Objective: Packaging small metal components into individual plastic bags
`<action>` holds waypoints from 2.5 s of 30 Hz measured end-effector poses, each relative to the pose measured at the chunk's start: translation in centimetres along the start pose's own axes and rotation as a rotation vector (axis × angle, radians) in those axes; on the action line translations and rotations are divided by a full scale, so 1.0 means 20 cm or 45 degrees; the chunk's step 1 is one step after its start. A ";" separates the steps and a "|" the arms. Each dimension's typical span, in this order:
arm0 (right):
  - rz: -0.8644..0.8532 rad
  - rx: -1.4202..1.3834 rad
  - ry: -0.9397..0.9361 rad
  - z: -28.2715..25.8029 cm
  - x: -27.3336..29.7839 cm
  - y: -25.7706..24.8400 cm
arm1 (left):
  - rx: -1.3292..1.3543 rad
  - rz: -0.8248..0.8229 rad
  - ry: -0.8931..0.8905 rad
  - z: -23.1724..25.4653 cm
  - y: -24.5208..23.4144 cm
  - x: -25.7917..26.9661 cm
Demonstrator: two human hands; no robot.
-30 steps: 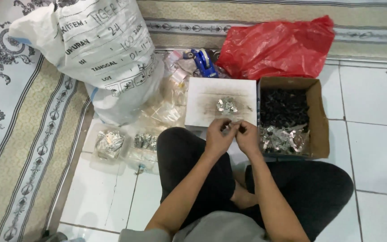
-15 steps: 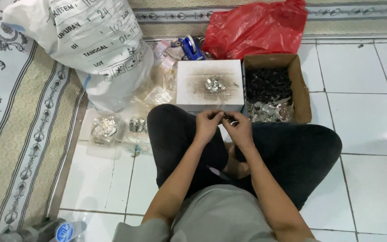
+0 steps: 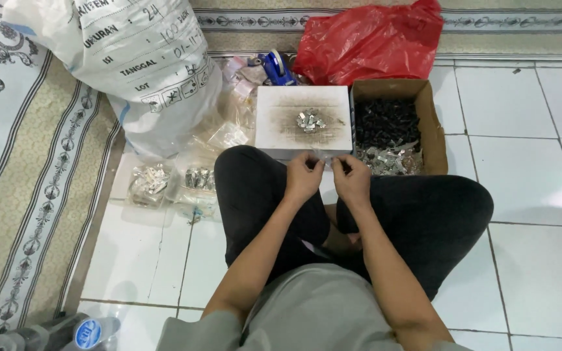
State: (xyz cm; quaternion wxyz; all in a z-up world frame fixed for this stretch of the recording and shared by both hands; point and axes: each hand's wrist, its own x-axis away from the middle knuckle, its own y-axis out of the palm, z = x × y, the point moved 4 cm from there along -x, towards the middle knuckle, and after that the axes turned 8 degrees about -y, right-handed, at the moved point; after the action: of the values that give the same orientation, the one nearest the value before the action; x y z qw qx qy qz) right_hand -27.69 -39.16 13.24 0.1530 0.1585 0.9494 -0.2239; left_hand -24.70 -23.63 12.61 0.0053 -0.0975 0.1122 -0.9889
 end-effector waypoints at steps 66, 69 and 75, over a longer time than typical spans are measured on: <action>-0.332 0.151 0.318 -0.14 -0.72 0.30 | -0.085 0.220 0.589 -0.02 -0.04 -0.61; -0.270 -0.031 0.290 0.13 -0.77 0.27 | -0.063 0.238 0.530 -0.03 -0.07 -0.62; -0.757 0.536 0.146 0.29 -0.84 0.44 | -0.023 0.370 0.449 -0.02 -0.18 -0.65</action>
State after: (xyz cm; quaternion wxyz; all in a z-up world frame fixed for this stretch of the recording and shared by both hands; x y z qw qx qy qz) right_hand -7.95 -38.30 11.05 -0.0081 -0.0839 0.8941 -0.4398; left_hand -11.91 -19.67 10.56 0.1270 0.0939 0.1333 -0.9784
